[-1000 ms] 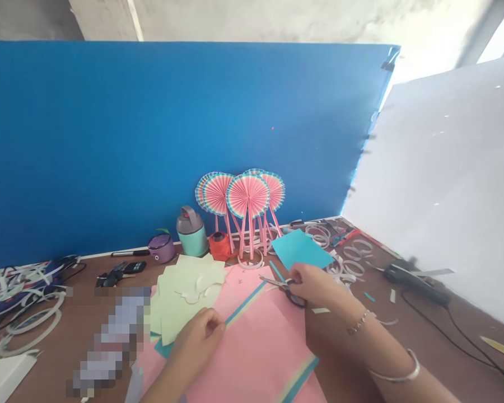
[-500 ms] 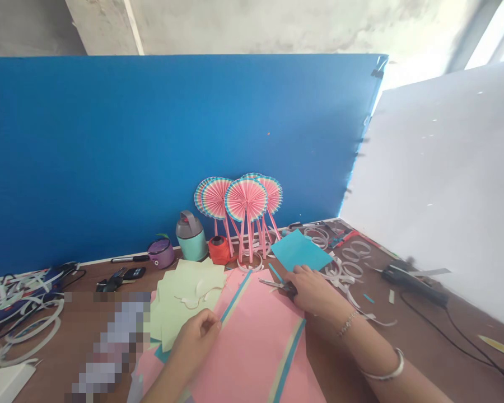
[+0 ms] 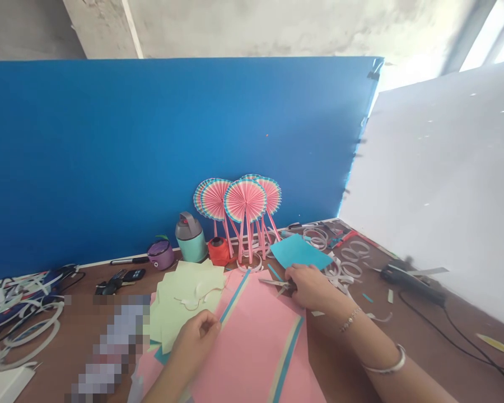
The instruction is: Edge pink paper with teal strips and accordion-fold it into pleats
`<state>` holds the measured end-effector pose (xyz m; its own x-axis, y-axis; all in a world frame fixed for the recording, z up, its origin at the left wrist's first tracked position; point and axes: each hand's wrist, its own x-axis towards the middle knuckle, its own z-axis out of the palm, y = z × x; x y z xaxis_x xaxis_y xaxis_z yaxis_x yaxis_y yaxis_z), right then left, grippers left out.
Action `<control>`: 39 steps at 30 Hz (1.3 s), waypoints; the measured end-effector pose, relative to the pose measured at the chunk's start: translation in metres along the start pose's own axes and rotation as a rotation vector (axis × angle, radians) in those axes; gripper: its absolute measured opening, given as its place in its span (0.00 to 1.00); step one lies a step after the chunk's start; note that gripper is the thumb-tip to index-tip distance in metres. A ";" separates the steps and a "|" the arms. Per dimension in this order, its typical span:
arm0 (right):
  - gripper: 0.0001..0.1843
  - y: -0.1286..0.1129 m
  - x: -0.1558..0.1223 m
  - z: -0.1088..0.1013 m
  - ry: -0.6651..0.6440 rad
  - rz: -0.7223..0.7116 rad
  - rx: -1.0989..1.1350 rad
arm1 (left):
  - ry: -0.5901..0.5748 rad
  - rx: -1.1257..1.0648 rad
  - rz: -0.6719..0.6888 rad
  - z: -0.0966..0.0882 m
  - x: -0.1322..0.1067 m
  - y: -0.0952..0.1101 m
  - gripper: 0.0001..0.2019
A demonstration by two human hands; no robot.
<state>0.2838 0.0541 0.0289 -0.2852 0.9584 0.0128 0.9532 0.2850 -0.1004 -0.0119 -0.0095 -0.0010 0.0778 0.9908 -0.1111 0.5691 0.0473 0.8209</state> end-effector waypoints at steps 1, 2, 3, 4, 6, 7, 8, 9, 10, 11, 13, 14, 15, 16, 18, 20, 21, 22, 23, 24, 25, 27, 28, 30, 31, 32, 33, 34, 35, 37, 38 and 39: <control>0.19 0.001 0.000 -0.001 -0.017 -0.010 0.009 | 0.001 0.002 0.000 0.000 0.000 0.000 0.09; 0.19 0.003 0.000 -0.002 -0.033 -0.016 0.016 | 0.004 0.003 -0.001 0.000 0.000 -0.001 0.10; 0.19 0.003 0.000 -0.004 -0.047 -0.014 0.020 | 0.007 0.002 -0.004 0.000 0.000 -0.001 0.10; 0.18 0.004 -0.001 -0.006 -0.062 -0.002 0.027 | 0.007 0.000 -0.010 0.000 -0.001 0.000 0.10; 0.17 0.006 -0.004 -0.011 -0.099 0.048 0.066 | 0.007 -0.006 -0.020 0.000 -0.001 0.001 0.09; 0.17 0.007 -0.005 -0.013 -0.117 0.075 0.100 | 0.009 -0.010 -0.024 0.000 -0.001 0.002 0.09; 0.17 0.009 -0.005 -0.015 -0.137 0.101 0.139 | 0.009 -0.011 -0.028 0.000 -0.001 0.003 0.09; 0.17 0.011 -0.006 -0.017 -0.156 0.124 0.178 | 0.011 -0.011 -0.030 0.000 -0.001 0.003 0.09; 0.17 0.014 -0.005 -0.018 -0.169 0.140 0.223 | 0.012 -0.010 -0.030 0.000 -0.001 0.003 0.09; 0.17 0.016 -0.004 -0.019 -0.178 0.155 0.278 | 0.012 -0.010 -0.028 0.000 -0.001 0.002 0.09; 0.19 0.020 -0.001 -0.020 -0.197 0.186 0.435 | 0.010 -0.013 -0.019 0.001 0.000 0.000 0.10; 0.21 0.021 0.001 -0.021 -0.212 0.187 0.540 | 0.008 -0.015 -0.013 0.001 0.001 -0.001 0.10; 0.24 0.021 0.002 -0.022 -0.232 0.175 0.652 | 0.007 -0.016 -0.009 0.001 0.001 -0.002 0.10; 0.26 0.020 0.003 -0.023 -0.260 0.152 0.754 | 0.008 -0.016 -0.008 0.001 0.001 -0.003 0.10; 0.26 0.017 0.002 -0.026 -0.306 0.090 0.886 | 0.013 -0.015 -0.007 0.000 0.001 -0.003 0.10; 0.23 0.011 -0.001 -0.028 -0.300 0.042 0.905 | 0.015 -0.021 -0.002 0.000 0.001 -0.002 0.10; 0.21 0.008 -0.003 -0.029 -0.288 0.021 0.887 | 0.015 -0.025 0.001 0.000 0.000 -0.001 0.10; 0.19 0.006 -0.005 -0.029 -0.281 0.000 0.863 | 0.012 -0.027 0.002 0.000 0.000 0.000 0.10; 0.19 0.003 -0.006 -0.028 -0.286 -0.018 0.839 | 0.009 -0.027 0.002 0.000 0.000 0.001 0.10; 0.21 0.001 -0.007 -0.027 -0.300 -0.034 0.818 | 0.005 -0.027 0.001 0.000 0.000 0.002 0.10; 0.22 0.000 -0.007 -0.026 -0.317 -0.047 0.799 | 0.001 -0.027 -0.002 0.000 0.000 0.003 0.10; 0.25 -0.003 -0.007 -0.023 -0.341 -0.069 0.769 | -0.005 -0.026 -0.007 -0.001 0.000 0.003 0.10; 0.25 -0.003 -0.007 -0.023 -0.340 -0.081 0.759 | -0.006 -0.026 -0.008 -0.001 0.001 0.003 0.10; 0.26 -0.004 -0.006 -0.022 -0.336 -0.098 0.746 | -0.009 -0.033 -0.011 -0.001 0.001 0.003 0.11; 0.26 -0.004 -0.006 -0.023 -0.335 -0.100 0.744 | -0.010 -0.039 -0.008 -0.002 0.001 0.003 0.11; 0.27 -0.004 -0.006 -0.023 -0.332 -0.097 0.740 | -0.013 -0.045 -0.004 -0.002 0.001 0.004 0.11; 0.27 -0.003 -0.005 -0.023 -0.327 -0.088 0.734 | -0.017 -0.049 0.000 -0.002 0.001 0.004 0.11; 0.27 -0.002 -0.005 -0.023 -0.320 -0.082 0.725 | -0.021 -0.053 0.005 -0.002 0.000 0.004 0.11; 0.26 0.000 -0.005 -0.024 -0.306 -0.080 0.713 | -0.024 -0.055 0.011 -0.003 0.000 0.004 0.11; 0.25 0.003 -0.005 -0.023 -0.275 -0.079 0.686 | -0.026 -0.059 0.015 -0.003 0.000 0.004 0.11; 0.25 0.005 -0.005 -0.023 -0.268 -0.079 0.675 | -0.026 -0.059 0.014 -0.003 -0.001 0.004 0.11; 0.25 0.006 -0.004 -0.022 -0.268 -0.079 0.670 | -0.025 -0.060 0.013 -0.003 -0.001 0.005 0.11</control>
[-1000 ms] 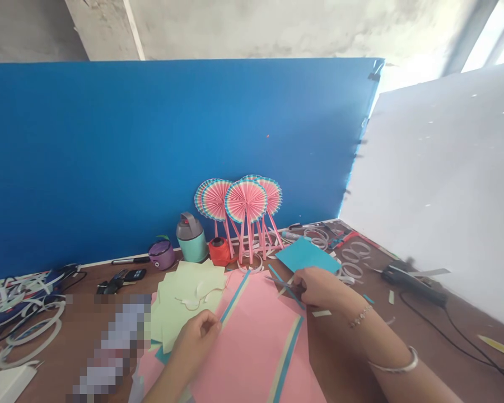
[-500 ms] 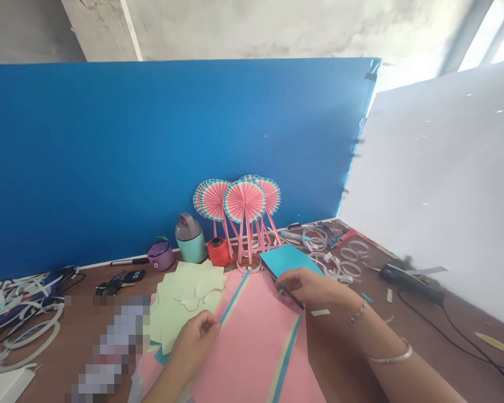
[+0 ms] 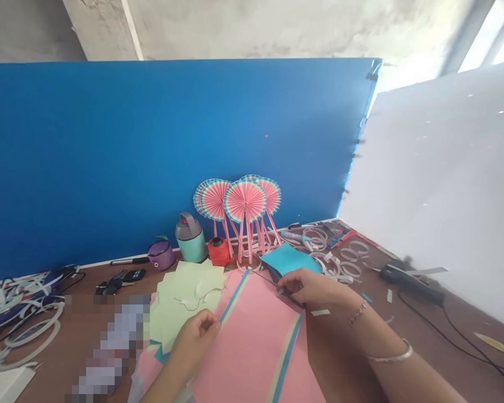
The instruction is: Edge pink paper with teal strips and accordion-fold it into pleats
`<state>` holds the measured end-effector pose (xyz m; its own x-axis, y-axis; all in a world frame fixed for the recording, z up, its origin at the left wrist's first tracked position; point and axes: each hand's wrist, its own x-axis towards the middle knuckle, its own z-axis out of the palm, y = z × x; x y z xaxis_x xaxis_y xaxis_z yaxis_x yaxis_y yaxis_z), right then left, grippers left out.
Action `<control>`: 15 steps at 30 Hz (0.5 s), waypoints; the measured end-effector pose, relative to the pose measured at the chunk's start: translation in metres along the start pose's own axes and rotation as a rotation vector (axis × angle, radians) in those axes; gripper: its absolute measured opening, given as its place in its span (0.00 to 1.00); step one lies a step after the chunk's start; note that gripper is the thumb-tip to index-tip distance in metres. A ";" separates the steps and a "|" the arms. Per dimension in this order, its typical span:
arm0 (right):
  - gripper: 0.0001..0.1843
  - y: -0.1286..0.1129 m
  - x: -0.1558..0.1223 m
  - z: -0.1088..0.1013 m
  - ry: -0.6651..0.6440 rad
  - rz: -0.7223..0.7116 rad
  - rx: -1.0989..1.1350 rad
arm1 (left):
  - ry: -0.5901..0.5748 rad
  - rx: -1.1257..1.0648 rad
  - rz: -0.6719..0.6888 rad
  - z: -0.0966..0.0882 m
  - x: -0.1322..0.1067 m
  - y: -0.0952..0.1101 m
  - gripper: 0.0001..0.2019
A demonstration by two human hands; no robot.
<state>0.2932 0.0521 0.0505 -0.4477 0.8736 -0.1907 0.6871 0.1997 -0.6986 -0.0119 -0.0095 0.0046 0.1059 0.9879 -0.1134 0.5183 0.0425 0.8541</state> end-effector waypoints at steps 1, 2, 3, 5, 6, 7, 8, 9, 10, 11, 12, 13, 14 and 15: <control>0.25 0.001 0.000 0.000 -0.006 0.003 0.001 | 0.001 0.000 -0.001 0.000 0.000 0.000 0.11; 0.25 0.002 0.000 0.000 -0.015 0.006 0.007 | 0.004 0.001 -0.001 0.000 0.000 0.000 0.11; 0.26 0.002 0.001 0.001 -0.024 0.007 0.013 | 0.006 0.001 -0.002 0.000 0.000 0.001 0.11; 0.26 0.002 0.001 0.002 -0.037 0.005 0.028 | 0.009 -0.001 -0.005 0.000 0.000 0.002 0.11; 0.26 0.002 0.001 0.003 -0.045 0.004 0.036 | 0.009 -0.002 -0.007 0.000 0.000 0.002 0.12; 0.25 0.001 0.002 0.004 -0.052 0.001 0.044 | 0.007 -0.003 -0.009 0.000 -0.001 0.003 0.12; 0.25 0.001 0.002 0.005 -0.058 -0.005 0.054 | 0.005 -0.007 -0.010 0.000 -0.001 0.004 0.12; 0.25 0.000 0.002 0.006 -0.060 -0.013 0.065 | 0.003 -0.011 -0.008 0.000 -0.001 0.005 0.12; 0.25 -0.001 0.002 0.007 -0.060 -0.022 0.077 | 0.000 -0.015 -0.006 0.000 -0.001 0.005 0.12; 0.25 -0.002 0.002 0.007 -0.057 -0.029 0.089 | -0.001 -0.020 -0.004 0.000 -0.001 0.006 0.12; 0.24 -0.004 0.002 0.007 -0.051 -0.033 0.101 | -0.003 -0.024 -0.004 0.000 -0.002 0.006 0.12; 0.25 -0.006 0.002 0.008 -0.052 -0.032 0.112 | -0.003 -0.026 -0.005 0.000 -0.001 0.006 0.12; 0.25 -0.008 0.001 0.008 -0.054 -0.029 0.121 | -0.004 -0.027 -0.006 0.000 -0.001 0.006 0.12; 0.25 -0.011 0.001 0.008 -0.057 -0.025 0.127 | -0.005 -0.027 -0.006 0.000 -0.001 0.006 0.12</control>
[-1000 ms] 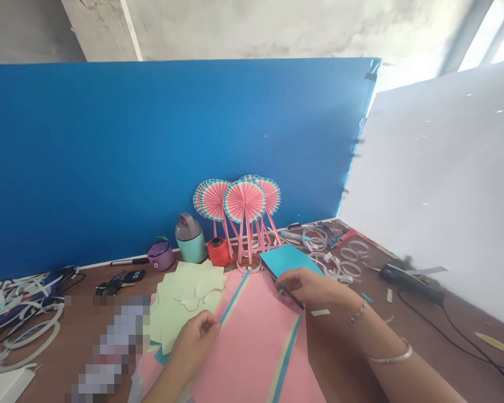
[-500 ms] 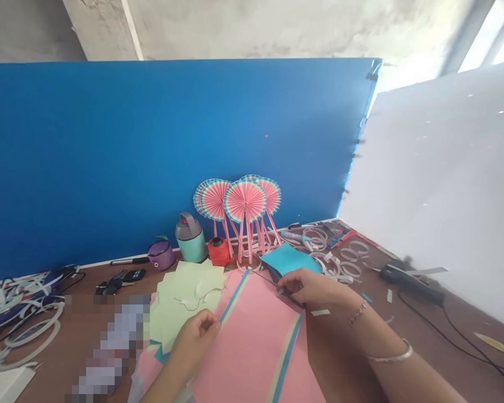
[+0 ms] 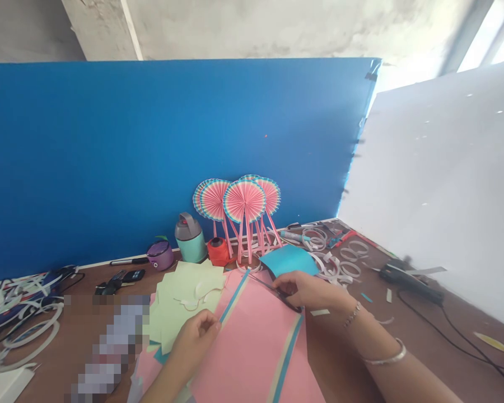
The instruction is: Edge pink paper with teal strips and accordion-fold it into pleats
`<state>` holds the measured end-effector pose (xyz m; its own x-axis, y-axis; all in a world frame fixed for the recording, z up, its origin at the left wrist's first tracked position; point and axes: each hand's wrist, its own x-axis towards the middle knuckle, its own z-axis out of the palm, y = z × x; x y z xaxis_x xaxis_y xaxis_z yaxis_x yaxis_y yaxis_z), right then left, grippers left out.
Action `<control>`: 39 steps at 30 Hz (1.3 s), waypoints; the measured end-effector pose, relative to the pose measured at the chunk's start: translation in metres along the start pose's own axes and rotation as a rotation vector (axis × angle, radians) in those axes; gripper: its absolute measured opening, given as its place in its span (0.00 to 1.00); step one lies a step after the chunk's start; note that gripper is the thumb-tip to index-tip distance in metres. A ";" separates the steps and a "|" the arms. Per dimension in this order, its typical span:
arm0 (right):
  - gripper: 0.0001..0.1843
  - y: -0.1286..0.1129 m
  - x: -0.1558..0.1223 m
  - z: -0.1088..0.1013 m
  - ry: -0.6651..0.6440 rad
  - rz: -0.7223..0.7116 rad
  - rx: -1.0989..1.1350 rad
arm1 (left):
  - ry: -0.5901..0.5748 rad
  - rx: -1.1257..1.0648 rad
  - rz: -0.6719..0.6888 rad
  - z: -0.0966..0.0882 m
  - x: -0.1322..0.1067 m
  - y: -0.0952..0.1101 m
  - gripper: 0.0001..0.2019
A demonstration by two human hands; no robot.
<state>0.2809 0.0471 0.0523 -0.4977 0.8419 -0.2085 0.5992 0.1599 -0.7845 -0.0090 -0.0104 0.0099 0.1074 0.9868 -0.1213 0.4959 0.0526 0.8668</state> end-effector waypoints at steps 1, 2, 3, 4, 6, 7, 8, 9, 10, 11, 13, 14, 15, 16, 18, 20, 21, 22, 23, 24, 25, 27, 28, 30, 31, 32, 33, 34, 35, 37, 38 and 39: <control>0.25 -0.002 0.000 0.000 -0.002 0.006 0.003 | -0.001 0.000 0.001 0.000 0.000 -0.001 0.12; 0.26 -0.005 -0.001 0.001 -0.001 0.011 0.002 | -0.002 0.000 0.005 0.000 0.001 -0.001 0.12; 0.26 -0.007 -0.001 0.001 0.002 0.014 -0.001 | -0.004 0.000 0.008 0.000 0.001 -0.002 0.12; 0.26 -0.009 -0.001 0.002 0.007 0.014 -0.005 | -0.004 0.000 0.012 0.000 0.001 -0.003 0.12; 0.25 -0.011 -0.001 0.002 0.011 0.006 -0.009 | -0.004 0.001 0.016 0.000 0.001 -0.004 0.12; 0.25 -0.012 -0.001 0.002 0.011 0.003 -0.008 | -0.005 0.002 0.017 0.000 0.001 -0.004 0.11; 0.25 -0.012 -0.001 0.002 0.010 0.001 -0.006 | -0.005 0.002 0.017 0.000 0.001 -0.003 0.11; 0.26 -0.012 -0.001 0.003 0.009 0.001 -0.005 | -0.006 -0.001 0.018 0.000 0.001 -0.002 0.11; 0.26 -0.011 -0.001 0.003 0.011 0.001 -0.004 | -0.007 -0.005 0.017 0.000 0.000 -0.001 0.11; 0.26 -0.011 -0.001 0.003 0.014 0.002 -0.004 | -0.010 -0.011 0.015 -0.001 0.000 0.001 0.12; 0.26 -0.009 0.000 0.003 0.019 -0.005 0.001 | -0.017 -0.020 0.011 -0.002 -0.001 0.004 0.12; 0.26 -0.009 0.000 0.003 0.020 -0.011 0.005 | -0.020 -0.023 0.008 -0.002 -0.001 0.005 0.12; 0.27 -0.008 0.001 0.003 0.019 -0.018 0.009 | -0.024 -0.024 0.005 -0.003 -0.001 0.005 0.12; 0.27 -0.008 0.001 0.003 0.016 -0.023 0.013 | -0.026 -0.026 0.004 -0.003 -0.001 0.005 0.12; 0.27 -0.007 0.001 0.003 0.009 -0.034 0.021 | -0.029 -0.030 0.008 -0.003 -0.001 0.004 0.12; 0.28 -0.007 0.002 0.003 0.007 -0.049 0.027 | -0.032 -0.034 0.011 -0.003 -0.001 0.003 0.12; 0.28 -0.007 0.001 0.003 0.009 -0.058 0.028 | -0.033 -0.034 0.012 -0.003 -0.001 0.002 0.12; 0.28 -0.008 0.001 0.003 0.011 -0.065 0.027 | -0.034 -0.034 0.012 -0.003 -0.001 0.002 0.12; 0.28 -0.008 0.001 0.003 0.014 -0.068 0.027 | -0.035 -0.034 0.011 -0.003 -0.001 0.002 0.12; 0.27 -0.009 0.000 0.003 0.016 -0.066 0.025 | -0.036 -0.035 0.008 -0.003 -0.001 0.003 0.12; 0.27 -0.009 0.000 0.003 0.017 -0.063 0.024 | -0.036 -0.038 0.003 -0.003 -0.002 0.003 0.12; 0.27 -0.009 0.000 0.003 0.021 -0.055 0.021 | -0.036 -0.046 -0.009 -0.002 -0.002 0.006 0.12; 0.26 -0.009 0.000 0.003 0.022 -0.055 0.017 | -0.035 -0.050 -0.013 -0.003 -0.003 0.007 0.12; 0.26 -0.007 0.001 0.003 0.026 -0.060 0.010 | -0.032 -0.056 -0.011 -0.003 -0.002 0.008 0.12; 0.26 -0.006 0.002 0.004 0.029 -0.061 0.008 | -0.031 -0.057 -0.007 -0.003 -0.002 0.008 0.12; 0.26 -0.005 0.003 0.004 0.032 -0.062 0.004 | -0.029 -0.056 -0.002 -0.003 -0.002 0.007 0.12; 0.26 -0.004 0.003 0.004 0.034 -0.062 0.000 | -0.026 -0.054 0.002 -0.003 -0.001 0.005 0.12; 0.26 -0.003 0.004 0.004 0.038 -0.060 -0.006 | -0.024 -0.053 0.006 -0.003 -0.001 0.004 0.12; 0.26 -0.003 0.004 0.004 0.042 -0.055 -0.012 | -0.023 -0.053 0.010 -0.003 0.000 0.002 0.12; 0.26 -0.004 0.003 0.004 0.052 -0.043 -0.022 | -0.020 -0.055 0.015 -0.003 0.000 0.000 0.11; 0.25 -0.004 0.003 0.004 0.054 -0.035 -0.025 | -0.020 -0.055 0.015 -0.003 0.000 0.000 0.11; 0.25 -0.004 0.003 0.003 0.052 -0.024 -0.028 | -0.019 -0.056 0.013 -0.003 0.000 0.000 0.11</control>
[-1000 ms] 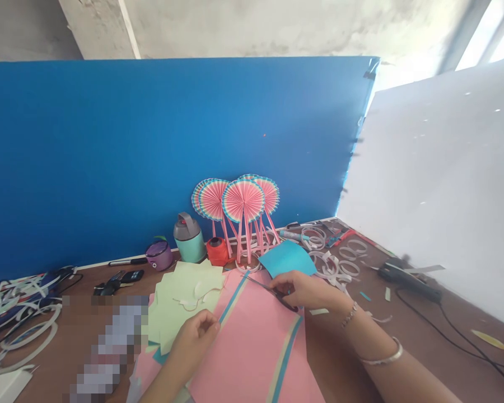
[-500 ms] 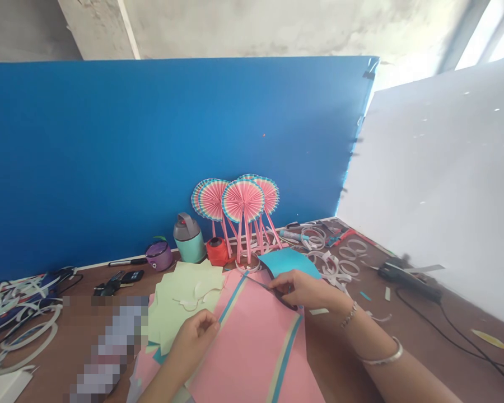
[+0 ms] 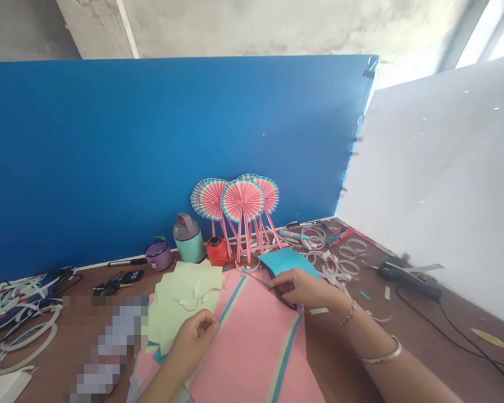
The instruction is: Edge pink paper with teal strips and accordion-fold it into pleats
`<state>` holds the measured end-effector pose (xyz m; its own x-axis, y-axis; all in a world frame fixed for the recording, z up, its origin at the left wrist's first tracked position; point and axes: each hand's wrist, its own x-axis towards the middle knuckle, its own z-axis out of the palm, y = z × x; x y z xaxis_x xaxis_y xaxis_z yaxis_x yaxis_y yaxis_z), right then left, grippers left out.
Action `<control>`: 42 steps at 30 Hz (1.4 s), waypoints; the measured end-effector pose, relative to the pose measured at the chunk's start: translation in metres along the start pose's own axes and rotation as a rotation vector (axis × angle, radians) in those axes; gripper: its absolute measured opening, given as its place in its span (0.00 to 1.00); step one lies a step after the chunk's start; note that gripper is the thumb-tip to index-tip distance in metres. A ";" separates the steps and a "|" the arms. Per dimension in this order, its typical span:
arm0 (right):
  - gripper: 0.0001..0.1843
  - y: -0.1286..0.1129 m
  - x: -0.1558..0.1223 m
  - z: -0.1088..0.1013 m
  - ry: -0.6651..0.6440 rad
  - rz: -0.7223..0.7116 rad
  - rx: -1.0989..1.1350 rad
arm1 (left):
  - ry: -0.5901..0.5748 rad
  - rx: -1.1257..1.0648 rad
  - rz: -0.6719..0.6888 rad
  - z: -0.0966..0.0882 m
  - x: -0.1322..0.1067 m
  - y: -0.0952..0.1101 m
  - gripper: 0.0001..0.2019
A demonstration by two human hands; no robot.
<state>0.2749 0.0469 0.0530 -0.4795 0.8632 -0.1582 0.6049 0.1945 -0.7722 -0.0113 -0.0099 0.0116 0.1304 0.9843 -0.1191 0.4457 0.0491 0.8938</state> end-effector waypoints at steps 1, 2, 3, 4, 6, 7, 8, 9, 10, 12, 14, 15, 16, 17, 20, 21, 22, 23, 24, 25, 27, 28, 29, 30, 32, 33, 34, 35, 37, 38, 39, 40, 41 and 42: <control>0.24 0.001 0.000 0.000 -0.002 0.013 -0.008 | 0.000 0.000 -0.005 0.000 0.000 0.001 0.12; 0.23 0.002 0.001 -0.001 0.002 0.027 -0.028 | 0.001 -0.001 -0.011 0.000 -0.001 0.001 0.12; 0.22 0.005 0.002 -0.001 0.019 0.046 -0.062 | 0.003 -0.004 -0.018 0.000 -0.001 0.002 0.12; 0.21 0.009 0.003 -0.002 0.055 0.071 -0.111 | 0.005 -0.008 -0.025 0.000 -0.001 0.002 0.12; 0.20 0.019 0.006 -0.004 0.168 0.138 -0.247 | 0.013 -0.014 -0.033 -0.001 -0.002 0.003 0.12; 0.21 0.025 0.008 -0.005 0.225 0.180 -0.320 | 0.018 -0.017 -0.033 -0.001 -0.002 0.002 0.12; 0.21 0.031 0.009 -0.006 0.261 0.222 -0.388 | 0.024 -0.021 -0.031 -0.002 -0.002 0.002 0.12; 0.20 0.036 0.010 -0.007 0.281 0.259 -0.439 | 0.032 -0.028 -0.030 -0.002 -0.003 0.002 0.11; 0.19 0.041 0.010 -0.008 0.288 0.287 -0.474 | 0.037 -0.039 -0.028 -0.003 -0.003 0.002 0.11; 0.14 0.045 0.009 -0.011 0.287 0.322 -0.507 | 0.046 -0.065 -0.027 -0.004 -0.004 0.004 0.11; 0.11 0.046 0.007 -0.013 0.291 0.341 -0.525 | 0.054 -0.089 -0.027 -0.005 -0.004 0.006 0.11; 0.10 0.045 0.006 -0.013 0.290 0.349 -0.532 | 0.057 -0.097 -0.027 -0.005 -0.005 0.007 0.11; 0.10 0.043 0.005 -0.014 0.288 0.353 -0.536 | 0.059 -0.102 -0.027 -0.006 -0.005 0.008 0.12; 0.10 0.041 0.004 -0.014 0.285 0.355 -0.536 | 0.061 -0.106 -0.028 -0.006 -0.005 0.008 0.12; 0.12 0.036 0.002 -0.015 0.270 0.354 -0.525 | 0.062 -0.116 -0.032 -0.008 -0.004 0.008 0.13; 0.13 0.034 0.002 -0.015 0.264 0.351 -0.518 | 0.070 -0.122 -0.034 -0.009 -0.003 0.008 0.13; 0.14 0.033 0.002 -0.015 0.253 0.340 -0.498 | 0.083 -0.129 -0.036 -0.010 -0.003 0.008 0.13; 0.16 0.032 0.002 -0.015 0.233 0.319 -0.456 | 0.099 -0.137 -0.039 -0.012 -0.003 0.008 0.14; 0.18 0.030 0.001 -0.015 0.205 0.288 -0.391 | 0.119 -0.146 -0.041 -0.014 -0.003 0.009 0.14; 0.20 0.029 0.001 -0.016 0.170 0.248 -0.308 | 0.139 -0.157 -0.044 -0.016 -0.003 0.010 0.15; 0.24 0.027 -0.001 -0.017 0.094 0.168 -0.125 | 0.172 -0.183 -0.055 -0.021 -0.003 0.012 0.16; 0.25 0.026 -0.002 -0.018 0.054 0.140 -0.046 | 0.180 -0.199 -0.065 -0.024 -0.003 0.012 0.17; 0.25 0.025 -0.003 -0.019 0.018 0.120 0.023 | 0.182 -0.217 -0.082 -0.026 -0.003 0.011 0.18; 0.25 0.024 -0.004 -0.021 -0.008 0.101 0.084 | 0.178 -0.235 -0.104 -0.029 -0.002 0.010 0.19; 0.22 0.022 -0.006 -0.024 -0.034 0.062 0.195 | 0.156 -0.271 -0.147 -0.034 0.000 0.007 0.20; 0.20 0.021 -0.007 -0.026 -0.037 0.043 0.243 | 0.143 -0.289 -0.164 -0.036 0.001 0.005 0.21; 0.19 0.021 -0.008 -0.027 -0.038 0.029 0.288 | 0.135 -0.303 -0.177 -0.038 0.002 0.003 0.21; 0.18 0.020 -0.009 -0.028 -0.045 0.022 0.329 | 0.134 -0.313 -0.185 -0.040 0.003 0.001 0.21; 0.17 0.018 -0.010 -0.029 -0.069 0.017 0.383 | 0.146 -0.323 -0.196 -0.042 0.004 -0.002 0.22; 0.17 0.016 -0.010 -0.028 -0.069 0.012 0.390 | 0.154 -0.323 -0.200 -0.043 0.005 -0.003 0.22; 0.17 0.015 -0.010 -0.028 -0.063 0.008 0.385 | 0.157 -0.322 -0.203 -0.044 0.006 -0.004 0.22; 0.17 0.014 -0.010 -0.027 -0.054 0.007 0.373 | 0.158 -0.323 -0.204 -0.044 0.006 -0.005 0.22; 0.17 0.013 -0.010 -0.027 -0.047 0.011 0.357 | 0.152 -0.329 -0.206 -0.045 0.006 -0.006 0.22; 0.17 0.012 -0.010 -0.026 -0.047 0.019 0.338 | 0.147 -0.337 -0.207 -0.045 0.007 -0.006 0.22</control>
<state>0.3040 0.0526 0.0615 -0.5041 0.8411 -0.1963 0.3723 0.0065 -0.9281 -0.0528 0.0041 0.0243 -0.0705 0.9604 -0.2697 0.1312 0.2770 0.9519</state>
